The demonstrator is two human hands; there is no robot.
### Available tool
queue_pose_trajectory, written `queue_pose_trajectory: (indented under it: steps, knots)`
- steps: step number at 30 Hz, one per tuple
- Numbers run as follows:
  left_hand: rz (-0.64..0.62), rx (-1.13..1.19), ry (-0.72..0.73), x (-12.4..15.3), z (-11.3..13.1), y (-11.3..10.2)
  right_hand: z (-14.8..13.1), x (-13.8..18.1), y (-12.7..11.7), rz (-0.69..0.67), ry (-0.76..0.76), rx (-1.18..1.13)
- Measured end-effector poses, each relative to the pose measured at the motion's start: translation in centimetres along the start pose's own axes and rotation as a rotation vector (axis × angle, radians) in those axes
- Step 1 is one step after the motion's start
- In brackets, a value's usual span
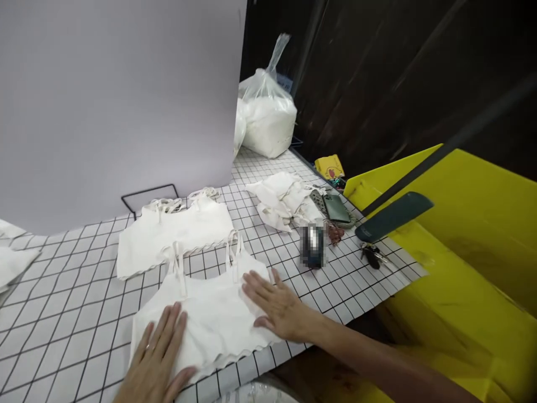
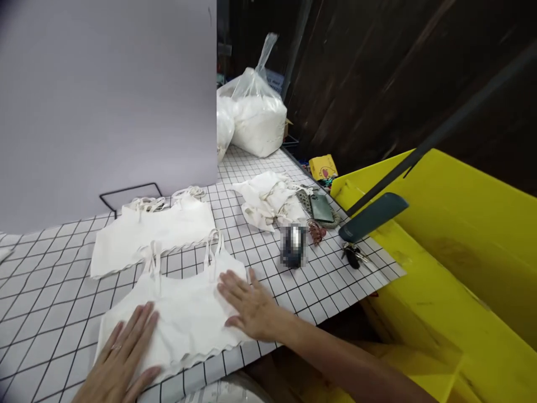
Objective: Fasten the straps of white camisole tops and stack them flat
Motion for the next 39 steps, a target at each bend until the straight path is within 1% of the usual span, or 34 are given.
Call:
queue_pose_trajectory:
  steps: [1,3,4,6,7,8,10,11,13,14,16,17,19,21,22,24,25,26,27,28,29,30,32,34,36,39]
  knots:
    - [0.012,-0.013,0.004,0.8,-0.3,0.5,1.5,0.0,-0.5,0.047,0.06,0.03]
    - [0.03,0.019,-0.05,1.2,-0.9,1.1,5.5,-1.5,-2.7,0.184,0.21,0.044]
    - [0.048,0.052,-0.091,0.8,-1.0,1.1,7.7,-2.7,-4.2,0.249,0.288,0.023]
    - [0.077,0.129,-0.154,-0.9,-1.0,0.4,11.8,-5.4,-7.2,0.348,0.528,-0.034]
    - [0.092,0.161,-0.16,-1.8,-1.0,-0.1,13.5,-6.8,-8.5,0.384,0.659,-0.077]
    - [0.107,0.188,-0.151,-2.7,-1.1,-0.6,14.9,-8.0,-9.7,0.418,0.759,-0.153]
    - [0.125,0.23,-0.115,-4.0,-1.8,-1.4,16.7,-10.1,-11.9,0.458,0.819,-0.242]
    - [0.14,0.247,-0.109,-4.4,-2.4,-1.7,17.3,-10.9,-13.1,0.487,0.819,-0.282]
    - [0.191,0.295,-0.141,-4.8,-4.1,-2.3,18.0,-12.4,-16.0,0.568,0.791,-0.351]
    - [0.209,0.332,-0.181,-5.1,-5.1,-2.7,18.0,-13.1,-17.6,0.611,0.768,-0.389]
    - [0.23,0.44,-0.298,-6.3,-6.9,-3.7,17.3,-14.4,-21.2,0.671,0.696,-0.455]
    - [0.218,0.511,-0.367,-7.3,-7.5,-4.3,16.6,-15.1,-23.0,0.683,0.643,-0.495]
    - [0.196,0.675,-0.486,-10.3,-8.1,-6.1,14.3,-16.3,-26.2,0.65,0.51,-0.643]
    - [0.234,0.858,-0.5,-14.4,-7.7,-8.2,11.0,-17.4,-28.5,0.54,0.366,-0.847]
    - [0.302,0.923,-0.491,-16.6,-7.4,-9.3,9.2,-17.9,-29.3,0.47,0.305,-0.931]
    - [0.443,1.022,-0.415,-20.6,-7.0,-11.2,5.8,-18.6,-30.3,0.341,0.21,-1.005]
    - [0.472,1.046,-0.353,-22.2,-6.9,-12.0,4.4,-18.8,-30.6,0.289,0.172,-1.003]
    - [0.442,1.094,-0.311,-23.4,-6.9,-12.6,3.3,-18.8,-30.8,0.242,0.14,-0.988]
    - [0.364,1.168,-0.308,-24.1,-7.0,-13.0,2.5,-18.8,-30.9,0.194,0.12,-0.967]
    - [0.288,1.234,-0.335,-24.4,-7.2,-13.3,2.2,-18.5,-31.0,0.14,0.117,-0.946]
    - [0.232,1.299,-0.385,-24.1,-7.6,-13.6,2.1,-18.2,-31.0,0.08,0.127,-0.932]
    - [0.202,1.357,-0.448,-23.4,-8.0,-13.8,2.4,-17.7,-30.9,0.019,0.141,-0.93]
    - [0.199,1.447,-0.557,-21.5,-8.9,-14.3,3.2,-16.5,-30.3,-0.105,0.151,-0.968]
    - [0.2,1.524,-0.595,-19.3,-9.6,-14.4,3.8,-15.5,-29.2,-0.208,0.124,-1.034]
    - [0.199,1.577,-0.606,-17.7,-10.2,-14.1,4.1,-15.0,-27.7,-0.272,0.096,-1.097]
    - [0.24,1.64,-0.68,-16.1,-10.5,-13.2,4.0,-15.3,-25.4,-0.285,0.1,-1.181]
Point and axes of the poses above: each hand's wrist, its own x-axis away from the middle knuckle, its own y-axis out of the palm, z = x × y, the point moved 2 cm from there along -x, towards the middle knuckle, and after that the axes turned 6 degrees about y, right-handed, at the moved point
